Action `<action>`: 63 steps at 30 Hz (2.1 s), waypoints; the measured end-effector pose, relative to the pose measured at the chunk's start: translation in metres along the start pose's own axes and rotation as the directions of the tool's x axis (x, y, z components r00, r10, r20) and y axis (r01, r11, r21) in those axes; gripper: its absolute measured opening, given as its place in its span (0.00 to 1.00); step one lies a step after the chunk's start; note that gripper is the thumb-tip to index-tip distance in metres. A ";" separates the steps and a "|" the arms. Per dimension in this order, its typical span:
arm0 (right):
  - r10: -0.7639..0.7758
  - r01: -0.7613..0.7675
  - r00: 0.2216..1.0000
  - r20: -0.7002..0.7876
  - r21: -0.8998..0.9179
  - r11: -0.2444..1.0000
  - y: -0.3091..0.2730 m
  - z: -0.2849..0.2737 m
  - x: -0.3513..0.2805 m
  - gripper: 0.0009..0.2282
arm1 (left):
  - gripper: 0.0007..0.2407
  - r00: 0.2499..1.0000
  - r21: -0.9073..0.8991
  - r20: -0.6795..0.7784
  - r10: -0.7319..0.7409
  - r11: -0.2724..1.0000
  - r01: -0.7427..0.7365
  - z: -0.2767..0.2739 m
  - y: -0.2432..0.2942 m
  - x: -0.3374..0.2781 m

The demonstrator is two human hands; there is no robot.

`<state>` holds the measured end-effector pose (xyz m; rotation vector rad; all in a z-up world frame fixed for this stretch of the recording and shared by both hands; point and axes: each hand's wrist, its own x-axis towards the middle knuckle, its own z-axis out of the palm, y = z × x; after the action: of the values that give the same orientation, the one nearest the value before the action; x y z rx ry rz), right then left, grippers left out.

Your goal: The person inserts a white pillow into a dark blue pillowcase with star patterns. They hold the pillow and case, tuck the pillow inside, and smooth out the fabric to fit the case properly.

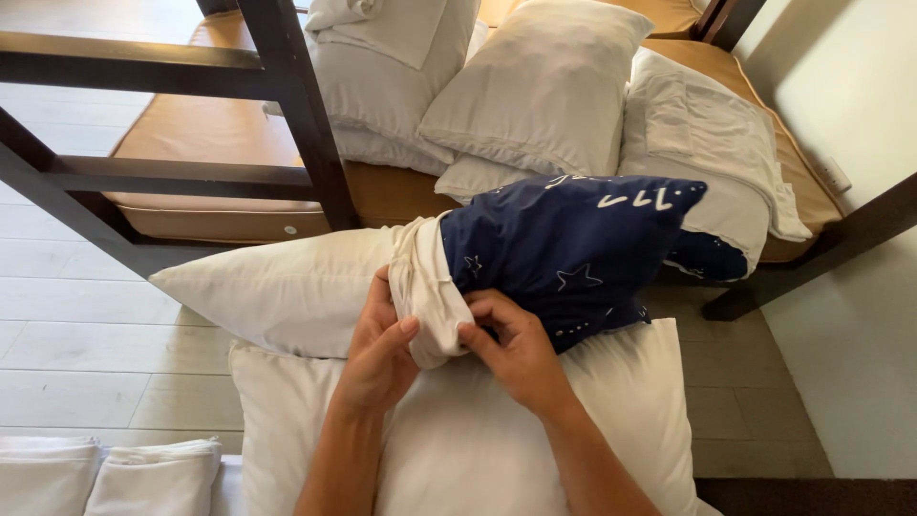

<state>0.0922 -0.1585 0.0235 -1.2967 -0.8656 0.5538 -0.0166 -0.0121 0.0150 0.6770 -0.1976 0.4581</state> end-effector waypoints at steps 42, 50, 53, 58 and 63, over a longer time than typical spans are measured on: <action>0.382 -0.363 0.917 0.118 -0.150 0.919 0.038 -0.021 0.026 0.08 | 0.11 0.899 0.407 -0.424 0.110 0.910 0.080 -0.038 -0.014 0.016; 0.078 -0.072 0.973 -0.215 0.034 0.997 0.067 -0.039 0.033 0.12 | 0.17 0.952 0.540 -0.301 0.051 0.832 0.127 -0.058 -0.006 0.013; 0.003 0.055 0.934 -0.356 0.152 0.987 0.039 -0.029 0.037 0.12 | 0.17 0.959 0.687 -0.254 -0.122 0.675 0.268 -0.056 0.002 0.012; -0.071 0.233 0.904 -0.422 0.346 0.909 0.066 -0.051 0.044 0.10 | 0.17 0.968 0.887 -0.134 -0.213 0.410 0.213 -0.025 0.001 0.022; -0.206 0.355 0.918 -0.338 0.474 0.806 0.122 -0.094 0.035 0.25 | 0.23 0.926 0.948 -0.222 -0.305 0.155 0.278 -0.024 -0.013 0.022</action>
<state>0.2014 -0.1610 -0.0902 -0.6938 -0.6003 0.3274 0.0094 0.0020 -0.0041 1.9979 0.2830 0.1193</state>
